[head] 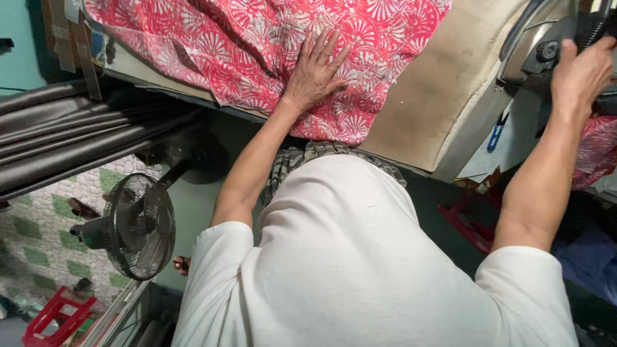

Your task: The person irons a pink patterned cloth on a workbench. They repeatedly smooth the fabric with their hands, use a steam iron to press it, and reposition the cloth to cover different areas. The person also uses a ruler to measure and align the fabric before ironing.

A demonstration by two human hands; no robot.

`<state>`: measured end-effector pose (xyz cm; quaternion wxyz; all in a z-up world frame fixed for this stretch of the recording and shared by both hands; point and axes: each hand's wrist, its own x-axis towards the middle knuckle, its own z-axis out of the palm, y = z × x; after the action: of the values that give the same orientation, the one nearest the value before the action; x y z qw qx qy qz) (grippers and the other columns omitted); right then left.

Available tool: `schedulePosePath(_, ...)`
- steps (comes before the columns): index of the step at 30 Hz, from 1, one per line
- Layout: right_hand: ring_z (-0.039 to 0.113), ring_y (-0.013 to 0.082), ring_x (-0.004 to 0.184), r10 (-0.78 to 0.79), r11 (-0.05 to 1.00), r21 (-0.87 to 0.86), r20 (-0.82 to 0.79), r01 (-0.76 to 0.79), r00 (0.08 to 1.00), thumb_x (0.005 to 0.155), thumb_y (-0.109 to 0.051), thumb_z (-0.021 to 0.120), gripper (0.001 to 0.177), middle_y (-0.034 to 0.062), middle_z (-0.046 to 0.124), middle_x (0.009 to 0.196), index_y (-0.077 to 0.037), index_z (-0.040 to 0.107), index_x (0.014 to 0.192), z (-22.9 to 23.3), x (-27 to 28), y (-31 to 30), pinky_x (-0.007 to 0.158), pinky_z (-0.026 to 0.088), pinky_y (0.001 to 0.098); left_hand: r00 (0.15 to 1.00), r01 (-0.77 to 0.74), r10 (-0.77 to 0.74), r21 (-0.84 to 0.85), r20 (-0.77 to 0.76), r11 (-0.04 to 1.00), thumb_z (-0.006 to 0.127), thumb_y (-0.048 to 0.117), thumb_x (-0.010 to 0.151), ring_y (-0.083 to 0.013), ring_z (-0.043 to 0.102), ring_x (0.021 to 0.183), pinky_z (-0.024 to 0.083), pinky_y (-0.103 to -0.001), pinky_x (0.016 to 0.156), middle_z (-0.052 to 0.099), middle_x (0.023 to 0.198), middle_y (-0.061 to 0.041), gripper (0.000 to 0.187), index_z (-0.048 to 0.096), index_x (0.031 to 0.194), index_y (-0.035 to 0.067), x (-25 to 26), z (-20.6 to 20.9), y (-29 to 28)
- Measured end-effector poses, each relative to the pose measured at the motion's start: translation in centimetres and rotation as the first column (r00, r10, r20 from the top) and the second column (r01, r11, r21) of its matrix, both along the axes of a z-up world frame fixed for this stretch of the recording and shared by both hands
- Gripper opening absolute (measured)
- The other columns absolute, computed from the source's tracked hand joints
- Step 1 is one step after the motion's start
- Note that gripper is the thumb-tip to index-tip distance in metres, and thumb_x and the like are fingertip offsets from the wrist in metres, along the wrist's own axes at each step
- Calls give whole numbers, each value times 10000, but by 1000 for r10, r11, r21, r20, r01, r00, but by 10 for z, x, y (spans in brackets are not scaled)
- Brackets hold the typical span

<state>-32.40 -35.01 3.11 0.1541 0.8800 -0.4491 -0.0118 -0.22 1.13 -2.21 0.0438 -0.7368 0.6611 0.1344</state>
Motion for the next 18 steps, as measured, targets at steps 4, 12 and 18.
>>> schedulePosePath(4,745,480,941,157,957,134,512,-259,845,993,19,838,453,332,738,1091,56,501,1294,9,22,-8,748,565,474,993,-112,115,-440,-20,891,454,694,1190,-290,-18,1590,64,-562,1300,-80,1672,-154,829,-5,1643,172,4,-10,7)
schedulePosePath(12,450,158,414,-367,420,887,361,-193,857,1138,-210,602,247,29,449,643,-124,372,1106,67,85,110,330,312,296,902,-432,336,-574,-272,696,704,235,1111,-295,321,1513,336,-504,1252,315,1610,-102,554,381,1544,111,27,-19,35)
schedulePosePath(18,629,528,935,77,449,894,-18,-18,997,1005,-516,553,503,349,647,1027,-81,398,1203,59,185,211,744,448,567,894,-445,288,-597,-344,668,810,121,1044,-268,343,1512,345,-517,1243,326,1610,-56,681,358,1551,165,36,-27,29)
